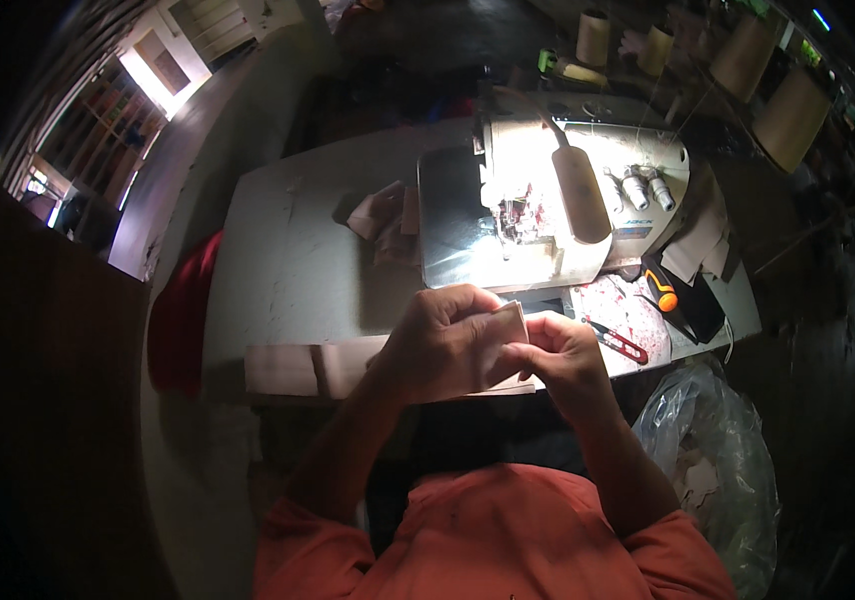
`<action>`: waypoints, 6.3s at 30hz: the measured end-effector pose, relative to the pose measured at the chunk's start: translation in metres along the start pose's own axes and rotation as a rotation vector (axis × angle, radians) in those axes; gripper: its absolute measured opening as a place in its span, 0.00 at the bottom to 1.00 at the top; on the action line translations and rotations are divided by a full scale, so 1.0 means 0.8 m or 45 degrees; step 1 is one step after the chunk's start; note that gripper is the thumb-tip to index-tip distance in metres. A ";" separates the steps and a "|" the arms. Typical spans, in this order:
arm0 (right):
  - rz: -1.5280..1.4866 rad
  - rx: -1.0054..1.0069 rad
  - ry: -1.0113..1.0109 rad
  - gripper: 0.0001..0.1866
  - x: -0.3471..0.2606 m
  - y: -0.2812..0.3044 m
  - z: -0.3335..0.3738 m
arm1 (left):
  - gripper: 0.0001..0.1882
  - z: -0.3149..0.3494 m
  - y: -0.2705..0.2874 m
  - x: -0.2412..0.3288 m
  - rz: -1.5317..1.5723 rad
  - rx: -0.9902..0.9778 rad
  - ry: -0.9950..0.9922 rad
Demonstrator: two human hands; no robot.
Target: The person removes fabric pieces from a plastic bag and places them on a table. They then fold a long strip of fabric by hand into smaller sections and stack the folded pieces on the table.
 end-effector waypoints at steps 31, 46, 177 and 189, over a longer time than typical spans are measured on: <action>-0.004 0.289 0.185 0.10 0.030 0.011 -0.068 | 0.07 -0.045 -0.021 -0.029 -0.787 0.280 -0.823; 0.334 0.336 0.137 0.06 0.048 0.070 -0.012 | 0.10 -0.150 0.050 -0.091 -0.954 0.414 -0.560; 0.375 0.268 0.159 0.10 0.031 0.070 0.018 | 0.04 0.063 -0.048 -0.057 -0.457 0.399 -0.389; 1.027 0.165 0.304 0.12 0.038 0.061 -0.002 | 0.05 0.079 -0.023 -0.083 0.230 0.553 0.077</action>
Point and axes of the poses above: each hand's wrist, its own z-axis away from the middle knuckle, its own y-axis out of the back of the hand, x = y × z, the point moved 6 cm from there along -z, towards the middle knuckle, and after that the axes turned 12 degrees about x, right-handed, at the moved point
